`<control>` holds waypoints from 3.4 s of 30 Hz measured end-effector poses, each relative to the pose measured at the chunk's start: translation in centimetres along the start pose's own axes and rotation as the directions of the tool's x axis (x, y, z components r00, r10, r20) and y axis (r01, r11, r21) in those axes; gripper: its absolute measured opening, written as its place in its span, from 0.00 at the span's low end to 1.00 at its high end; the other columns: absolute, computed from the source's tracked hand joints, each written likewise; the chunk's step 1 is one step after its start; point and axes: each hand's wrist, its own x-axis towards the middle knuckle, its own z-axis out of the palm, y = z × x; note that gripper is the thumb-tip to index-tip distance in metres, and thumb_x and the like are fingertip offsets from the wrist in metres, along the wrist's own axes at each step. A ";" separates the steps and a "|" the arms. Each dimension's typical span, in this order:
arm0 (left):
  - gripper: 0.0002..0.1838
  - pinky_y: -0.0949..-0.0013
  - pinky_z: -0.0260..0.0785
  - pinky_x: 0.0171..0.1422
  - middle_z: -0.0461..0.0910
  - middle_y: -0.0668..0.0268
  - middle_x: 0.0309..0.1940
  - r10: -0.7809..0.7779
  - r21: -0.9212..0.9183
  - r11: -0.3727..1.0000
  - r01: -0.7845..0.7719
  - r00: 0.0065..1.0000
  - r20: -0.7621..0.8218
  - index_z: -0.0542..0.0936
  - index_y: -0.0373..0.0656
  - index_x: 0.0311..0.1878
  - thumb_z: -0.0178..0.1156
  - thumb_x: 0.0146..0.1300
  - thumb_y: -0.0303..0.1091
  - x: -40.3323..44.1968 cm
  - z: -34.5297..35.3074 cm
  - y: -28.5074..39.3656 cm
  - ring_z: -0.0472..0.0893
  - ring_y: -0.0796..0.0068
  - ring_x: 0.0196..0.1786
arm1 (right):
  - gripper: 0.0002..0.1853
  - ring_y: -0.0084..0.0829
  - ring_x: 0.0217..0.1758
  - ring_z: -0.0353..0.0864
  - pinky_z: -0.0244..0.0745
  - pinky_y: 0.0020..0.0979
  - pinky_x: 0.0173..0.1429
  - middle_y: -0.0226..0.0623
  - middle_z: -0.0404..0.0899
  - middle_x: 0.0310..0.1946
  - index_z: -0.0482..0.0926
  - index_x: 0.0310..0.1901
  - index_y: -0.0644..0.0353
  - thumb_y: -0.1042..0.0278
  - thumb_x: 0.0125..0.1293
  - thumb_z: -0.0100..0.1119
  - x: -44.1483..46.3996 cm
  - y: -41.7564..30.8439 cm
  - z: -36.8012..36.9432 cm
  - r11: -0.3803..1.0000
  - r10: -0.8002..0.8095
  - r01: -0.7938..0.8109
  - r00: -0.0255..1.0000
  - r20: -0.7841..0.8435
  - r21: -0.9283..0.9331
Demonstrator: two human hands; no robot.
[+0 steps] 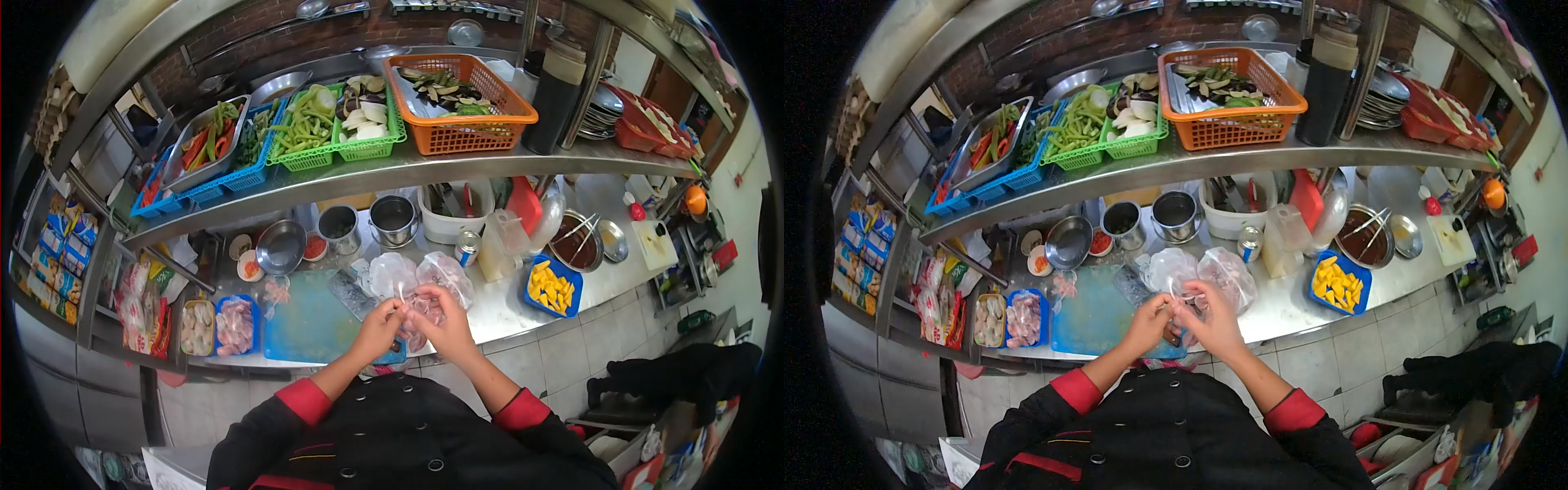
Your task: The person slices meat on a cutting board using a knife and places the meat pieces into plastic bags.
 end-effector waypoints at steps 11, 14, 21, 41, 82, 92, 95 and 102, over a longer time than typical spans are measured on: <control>0.13 0.71 0.81 0.45 0.84 0.65 0.47 0.163 -0.219 0.946 -0.240 0.933 -0.320 0.82 0.41 0.58 0.60 0.76 0.34 9.0 -5.9 -4.9 0.86 0.75 0.42 | 0.22 0.49 0.59 0.78 0.75 0.45 0.63 0.47 0.77 0.54 0.79 0.58 0.58 0.71 0.62 0.70 1.7 10.1 -1.6 0.852 -0.004 0.023 0.999 0.038 -0.524; 0.10 0.70 0.81 0.43 0.86 0.66 0.44 0.002 -0.146 0.986 -0.080 0.884 -0.468 0.83 0.42 0.54 0.60 0.75 0.33 9.9 -9.3 -9.9 0.86 0.75 0.42 | 0.21 0.53 0.60 0.76 0.73 0.47 0.65 0.50 0.77 0.55 0.81 0.56 0.59 0.73 0.60 0.69 0.7 13.9 -2.0 0.793 -0.039 0.066 0.998 0.057 -0.605; 0.12 0.65 0.80 0.43 0.88 0.60 0.38 -0.038 0.255 0.960 0.116 0.956 -0.291 0.84 0.38 0.49 0.66 0.67 0.34 9.7 -6.5 -12.6 0.87 0.71 0.39 | 0.17 0.51 0.59 0.76 0.76 0.47 0.61 0.47 0.75 0.58 0.83 0.50 0.59 0.79 0.58 0.67 -1.3 14.0 -0.1 0.791 -0.083 0.149 0.987 0.136 -0.593; 0.21 0.49 0.75 0.61 0.84 0.46 0.51 0.225 0.484 0.871 -0.081 0.943 -0.247 0.83 0.42 0.53 0.62 0.64 0.46 14.5 -5.6 -13.3 0.82 0.41 0.57 | 0.06 0.50 0.47 0.81 0.78 0.47 0.52 0.45 0.81 0.40 0.84 0.39 0.60 0.71 0.62 0.69 -2.0 16.8 -0.4 0.696 0.066 0.027 0.993 0.101 -0.717; 0.13 0.53 0.74 0.55 0.87 0.58 0.41 0.275 0.690 0.692 0.212 0.806 -0.524 0.86 0.47 0.42 0.70 0.61 0.44 1.1 -21.6 -21.0 0.84 0.54 0.47 | 0.19 0.51 0.58 0.76 0.76 0.48 0.60 0.46 0.77 0.53 0.82 0.53 0.56 0.76 0.59 0.64 -5.0 13.9 15.4 0.785 0.183 0.071 0.922 0.340 -0.616; 0.12 0.51 0.72 0.51 0.85 0.60 0.32 0.388 0.865 0.496 0.075 0.872 -0.298 0.88 0.47 0.35 0.60 0.65 0.42 2.9 -23.3 -23.5 0.82 0.54 0.39 | 0.26 0.47 0.57 0.73 0.73 0.48 0.58 0.42 0.72 0.53 0.76 0.63 0.49 0.74 0.61 0.61 -4.2 14.4 18.7 0.399 0.349 0.037 0.918 0.189 -0.916; 0.14 0.50 0.72 0.51 0.86 0.60 0.34 0.340 0.886 0.461 0.056 0.911 -0.235 0.88 0.46 0.34 0.57 0.65 0.42 4.1 -24.1 -24.6 0.82 0.54 0.42 | 0.27 0.48 0.57 0.75 0.74 0.49 0.56 0.44 0.74 0.51 0.75 0.64 0.49 0.73 0.61 0.61 -4.6 16.1 18.9 0.406 0.370 -0.027 0.919 0.137 -0.914; 0.16 0.48 0.72 0.55 0.86 0.62 0.38 0.244 0.897 0.441 -0.027 0.965 -0.091 0.88 0.46 0.37 0.59 0.63 0.48 5.2 -25.8 -22.1 0.80 0.54 0.50 | 0.22 0.55 0.47 0.83 0.76 0.52 0.50 0.56 0.82 0.44 0.73 0.58 0.56 0.75 0.60 0.59 -3.6 12.1 20.0 0.616 0.391 -0.292 0.920 -0.038 -0.732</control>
